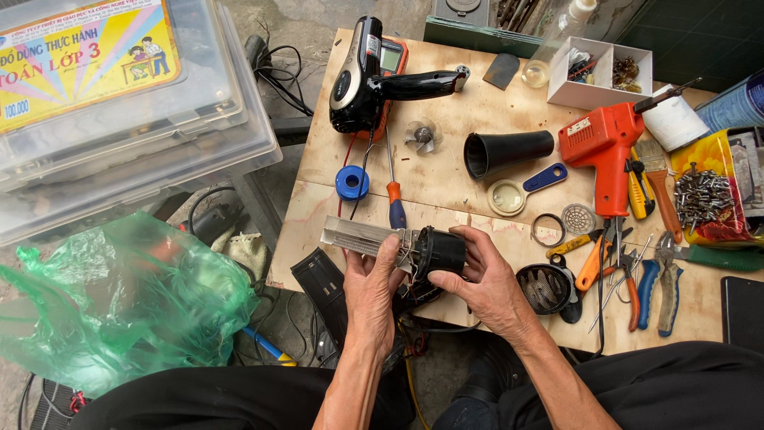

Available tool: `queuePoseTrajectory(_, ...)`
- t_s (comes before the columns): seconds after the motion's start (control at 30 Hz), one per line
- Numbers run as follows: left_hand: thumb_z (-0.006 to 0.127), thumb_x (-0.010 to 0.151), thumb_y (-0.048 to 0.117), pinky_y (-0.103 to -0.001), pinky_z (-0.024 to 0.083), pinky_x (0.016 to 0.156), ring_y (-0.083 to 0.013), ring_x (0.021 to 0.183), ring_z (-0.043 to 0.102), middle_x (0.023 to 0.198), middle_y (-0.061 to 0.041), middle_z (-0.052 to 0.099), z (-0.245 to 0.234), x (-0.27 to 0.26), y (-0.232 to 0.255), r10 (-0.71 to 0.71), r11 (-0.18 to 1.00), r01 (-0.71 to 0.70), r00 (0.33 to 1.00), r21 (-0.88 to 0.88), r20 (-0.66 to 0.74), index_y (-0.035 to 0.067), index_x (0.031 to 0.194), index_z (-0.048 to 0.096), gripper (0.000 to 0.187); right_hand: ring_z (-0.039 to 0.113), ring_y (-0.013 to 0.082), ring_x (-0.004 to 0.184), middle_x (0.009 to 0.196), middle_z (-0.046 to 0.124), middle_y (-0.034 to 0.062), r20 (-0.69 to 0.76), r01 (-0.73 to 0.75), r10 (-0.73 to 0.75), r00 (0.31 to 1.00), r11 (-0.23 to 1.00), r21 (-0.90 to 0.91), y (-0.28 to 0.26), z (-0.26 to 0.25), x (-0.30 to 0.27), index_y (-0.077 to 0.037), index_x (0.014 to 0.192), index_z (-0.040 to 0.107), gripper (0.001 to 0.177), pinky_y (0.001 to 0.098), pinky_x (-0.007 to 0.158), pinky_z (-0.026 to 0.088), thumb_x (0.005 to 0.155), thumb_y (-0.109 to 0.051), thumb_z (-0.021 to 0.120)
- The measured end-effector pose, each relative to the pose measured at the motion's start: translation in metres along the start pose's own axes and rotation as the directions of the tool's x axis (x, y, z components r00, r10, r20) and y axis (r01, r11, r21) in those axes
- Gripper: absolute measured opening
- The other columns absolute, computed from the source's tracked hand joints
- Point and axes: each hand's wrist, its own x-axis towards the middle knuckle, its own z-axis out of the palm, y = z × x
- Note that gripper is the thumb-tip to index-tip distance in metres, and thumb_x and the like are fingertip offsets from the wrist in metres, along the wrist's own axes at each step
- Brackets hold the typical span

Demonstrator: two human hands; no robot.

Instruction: The person repairs a disassembled hair dryer by hand, manipulating internal wires and components. They use a screwdriver to adjust parts and a heat gun to apply heat to the assembly. The person then reassembles the hair dryer components.

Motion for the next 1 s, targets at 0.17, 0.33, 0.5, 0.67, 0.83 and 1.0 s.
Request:
queuePoseTrajectory(0.17, 0.079, 0.084, 0.025, -0.045, 0.058, 0.112, -0.0186, 0.134, 0.071, 0.146, -0.002, 0.075, 0.004, -0.011, 0.011, -0.006, 0.997, 0.004, 0.999, 0.077, 0.033, 0.031, 0.165, 0.05, 0.086, 0.07, 0.0209, 0.138, 0.15, 0.074, 0.0124, 0.055, 0.008, -0.016, 0.998, 0.991, 0.133, 0.0, -0.001, -0.001, -0.011, 0.155, 0.052, 0.085, 0.0343, 0.12, 0.054, 0.079, -0.02, 0.089)
queuePoseTrajectory(0.33, 0.08, 0.084, 0.022, -0.044, 0.055, 0.115, -0.0176, 0.136, 0.067, 0.149, -0.002, 0.072, 0.0, -0.011, 0.008, 0.034, 0.998, -0.038, 0.995, 0.04, 0.089, 0.031, 0.166, 0.049, 0.088, 0.071, 0.0207, 0.127, 0.142, 0.075, 0.0137, 0.08, 0.002, -0.02, 0.997, 0.976, 0.217, 0.01, 0.0, 0.002, -0.014, 0.155, 0.05, 0.084, 0.0347, 0.111, 0.058, 0.08, -0.01, 0.089)
queuePoseTrajectory(0.5, 0.077, 0.089, 0.021, -0.042, 0.053, 0.118, -0.0193, 0.138, 0.066, 0.153, -0.003, 0.07, -0.014, 0.0, -0.006, 0.072, 0.997, -0.071, 0.983, -0.017, 0.17, 0.022, 0.163, 0.051, 0.078, 0.064, 0.0178, 0.141, 0.155, 0.067, 0.0124, 0.09, 0.037, -0.057, 0.994, 0.976, 0.212, 0.003, 0.003, -0.002, -0.01, 0.164, 0.042, 0.097, 0.0318, 0.123, 0.05, 0.079, -0.008, 0.089)
queuePoseTrajectory(0.67, 0.076, 0.092, 0.021, -0.041, 0.049, 0.125, -0.0225, 0.145, 0.061, 0.158, -0.007, 0.065, -0.025, 0.008, -0.014, 0.128, 0.989, -0.097, 0.946, -0.116, 0.299, 0.019, 0.169, 0.043, 0.084, 0.061, 0.017, 0.147, 0.161, 0.064, 0.0111, 0.103, 0.097, -0.119, 0.988, 0.977, 0.191, 0.001, 0.0, -0.001, -0.009, 0.164, 0.046, 0.099, 0.031, 0.126, 0.047, 0.076, -0.006, 0.091)
queuePoseTrajectory(0.83, 0.079, 0.092, 0.019, -0.041, 0.047, 0.127, -0.0231, 0.144, 0.062, 0.156, -0.008, 0.066, -0.03, 0.013, -0.021, 0.154, 0.985, -0.118, 0.93, -0.126, 0.334, 0.016, 0.165, 0.048, 0.079, 0.062, 0.0177, 0.147, 0.164, 0.062, 0.0089, 0.11, 0.116, -0.138, 0.984, 0.975, 0.19, -0.005, -0.003, -0.005, -0.011, 0.163, 0.046, 0.098, 0.0335, 0.123, 0.052, 0.076, -0.007, 0.092)
queuePoseTrajectory(1.0, 0.083, 0.089, 0.024, -0.046, 0.05, 0.125, -0.0266, 0.139, 0.067, 0.148, -0.011, 0.073, -0.032, 0.009, -0.018, 0.139, 0.99, -0.136, 0.927, -0.034, 0.349, 0.013, 0.156, 0.056, 0.073, 0.062, 0.0175, 0.147, 0.167, 0.061, 0.0064, 0.126, 0.126, -0.151, 0.98, 0.974, 0.187, -0.01, -0.005, -0.007, -0.012, 0.162, 0.047, 0.096, 0.0356, 0.122, 0.054, 0.077, -0.006, 0.091)
